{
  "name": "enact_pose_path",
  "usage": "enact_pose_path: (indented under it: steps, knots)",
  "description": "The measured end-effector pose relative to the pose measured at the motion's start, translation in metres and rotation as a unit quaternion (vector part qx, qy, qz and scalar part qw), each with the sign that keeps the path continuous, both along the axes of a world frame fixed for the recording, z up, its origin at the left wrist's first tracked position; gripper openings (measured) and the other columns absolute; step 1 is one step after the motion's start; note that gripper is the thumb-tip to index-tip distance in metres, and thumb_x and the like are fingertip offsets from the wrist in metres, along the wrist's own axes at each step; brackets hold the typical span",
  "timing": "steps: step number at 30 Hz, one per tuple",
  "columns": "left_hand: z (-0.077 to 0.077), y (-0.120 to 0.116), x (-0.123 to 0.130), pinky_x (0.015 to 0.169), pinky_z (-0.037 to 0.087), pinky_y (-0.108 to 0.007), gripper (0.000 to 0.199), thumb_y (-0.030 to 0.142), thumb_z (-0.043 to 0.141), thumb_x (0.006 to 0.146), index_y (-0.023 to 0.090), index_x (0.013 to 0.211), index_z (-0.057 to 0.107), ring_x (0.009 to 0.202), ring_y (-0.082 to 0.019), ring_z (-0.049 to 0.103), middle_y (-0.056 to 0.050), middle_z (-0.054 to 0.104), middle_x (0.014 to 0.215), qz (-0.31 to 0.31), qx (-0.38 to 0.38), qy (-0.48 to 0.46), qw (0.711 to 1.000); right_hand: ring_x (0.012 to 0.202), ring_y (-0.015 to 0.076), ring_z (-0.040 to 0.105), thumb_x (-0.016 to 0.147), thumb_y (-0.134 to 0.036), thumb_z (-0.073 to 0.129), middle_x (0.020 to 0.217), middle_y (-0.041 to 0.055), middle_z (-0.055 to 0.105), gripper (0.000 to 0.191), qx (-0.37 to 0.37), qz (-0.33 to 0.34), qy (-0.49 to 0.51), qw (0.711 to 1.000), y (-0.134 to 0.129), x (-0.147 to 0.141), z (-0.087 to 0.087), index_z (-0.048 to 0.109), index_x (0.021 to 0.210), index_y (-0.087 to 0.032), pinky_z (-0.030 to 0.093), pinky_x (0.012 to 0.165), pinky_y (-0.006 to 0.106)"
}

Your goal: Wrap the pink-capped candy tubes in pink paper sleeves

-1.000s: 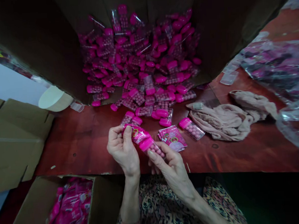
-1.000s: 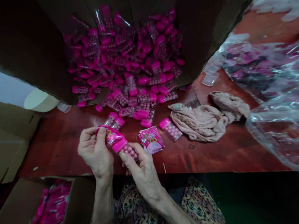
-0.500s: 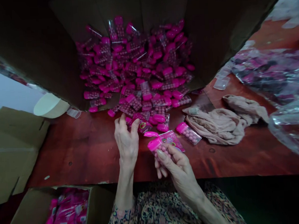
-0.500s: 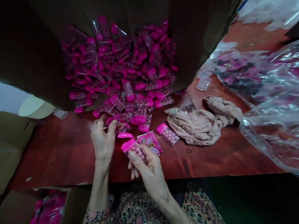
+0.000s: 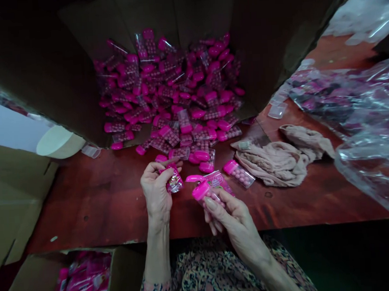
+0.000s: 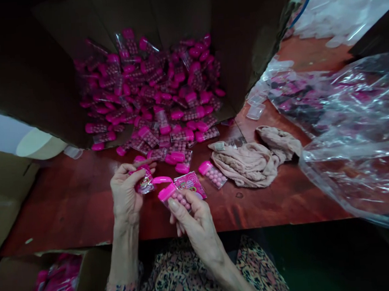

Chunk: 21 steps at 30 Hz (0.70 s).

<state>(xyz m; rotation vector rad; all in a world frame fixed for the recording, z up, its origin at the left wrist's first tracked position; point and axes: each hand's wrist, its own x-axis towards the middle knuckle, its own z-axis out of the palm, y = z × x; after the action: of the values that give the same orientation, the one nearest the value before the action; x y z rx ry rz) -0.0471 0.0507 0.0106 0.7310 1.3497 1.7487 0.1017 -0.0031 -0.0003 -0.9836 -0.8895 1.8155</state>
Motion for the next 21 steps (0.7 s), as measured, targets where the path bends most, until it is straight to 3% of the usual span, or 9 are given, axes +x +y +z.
enact_pose_path:
  steps: [3, 6, 7, 9, 12, 16, 21]
  knots:
    - [0.01, 0.014, 0.006, 0.062, 0.054, -0.033, 0.02, 0.007, 0.064, 0.06, 0.02, 0.064, 0.049, 0.058, -0.016, 0.066, 0.0, 0.069, 0.066, 0.004, 0.021, -0.018, 1.0, 0.041, 0.0037, 0.038, 0.085, -0.039, 0.058, 0.057, -0.0055, 0.051, 0.022, -0.004, -0.014, 0.0, 1.0, 0.001, 0.001, 0.0, 0.057, 0.085, -0.017, 0.032, 0.039, 0.016]
    - [0.023, 0.051, 0.019, 0.066, 0.054, -0.033, 0.016, 0.009, 0.066, 0.063, 0.02, 0.069, 0.056, 0.056, -0.014, 0.064, 0.001, 0.067, 0.064, -0.019, 0.061, 0.014, 0.998, 0.04, 0.0033, 0.036, 0.084, -0.038, 0.059, 0.056, -0.0056, 0.052, 0.022, -0.008, -0.036, -0.001, 0.999, 0.002, 0.003, 0.001, 0.058, 0.082, -0.017, 0.032, 0.038, 0.016]
    - [0.026, 0.065, 0.025, 0.07, 0.053, -0.033, 0.014, 0.012, 0.068, 0.064, 0.02, 0.071, 0.059, 0.061, -0.014, 0.065, 0.002, 0.066, 0.067, -0.049, 0.078, 0.046, 0.995, 0.039, 0.0031, 0.035, 0.084, -0.038, 0.06, 0.056, -0.0058, 0.051, 0.021, -0.009, -0.043, -0.001, 0.999, 0.003, 0.004, 0.001, 0.058, 0.082, -0.017, 0.032, 0.038, 0.015]
    - [0.029, 0.09, 0.038, 0.081, 0.051, -0.035, 0.005, 0.025, 0.065, 0.075, 0.02, 0.074, 0.062, 0.076, -0.016, 0.066, -0.001, 0.068, 0.074, -0.166, 0.104, 0.116, 0.974, 0.038, 0.0025, 0.034, 0.084, -0.038, 0.06, 0.056, -0.0059, 0.051, 0.021, -0.008, -0.06, 0.0, 0.998, 0.003, 0.008, 0.002, 0.058, 0.082, -0.017, 0.031, 0.037, 0.015]
    - [0.027, 0.11, 0.05, 0.092, 0.045, -0.041, 0.021, 0.041, 0.063, 0.077, 0.021, 0.079, 0.069, 0.096, -0.022, 0.064, -0.005, 0.072, 0.088, -0.274, 0.103, 0.17, 0.941, 0.039, 0.002, 0.033, 0.084, -0.038, 0.06, 0.057, -0.006, 0.052, 0.021, -0.008, -0.091, 0.001, 0.996, 0.004, 0.014, 0.001, 0.057, 0.082, -0.017, 0.031, 0.038, 0.014]
    - [0.021, 0.099, 0.04, 0.108, 0.027, -0.04, 0.048, 0.058, 0.041, 0.084, 0.025, 0.106, 0.067, 0.124, -0.021, 0.047, -0.004, 0.062, 0.124, -0.254, 0.137, 0.198, 0.937, 0.04, 0.0023, 0.033, 0.086, -0.039, 0.058, 0.058, -0.006, 0.052, 0.021, -0.009, -0.103, 0.002, 0.995, 0.005, 0.021, -0.001, 0.059, 0.084, -0.017, 0.031, 0.038, 0.014]
    - [0.032, 0.063, 0.027, 0.11, 0.024, -0.039, 0.06, 0.064, 0.03, 0.083, 0.024, 0.11, 0.065, 0.128, -0.02, 0.042, -0.005, 0.058, 0.129, -0.292, 0.13, 0.246, 0.915, 0.039, 0.0031, 0.033, 0.084, -0.041, 0.059, 0.055, -0.006, 0.05, 0.024, -0.003, -0.051, -0.019, 0.998, 0.005, 0.019, 0.003, 0.058, 0.083, -0.017, 0.028, 0.036, 0.015]
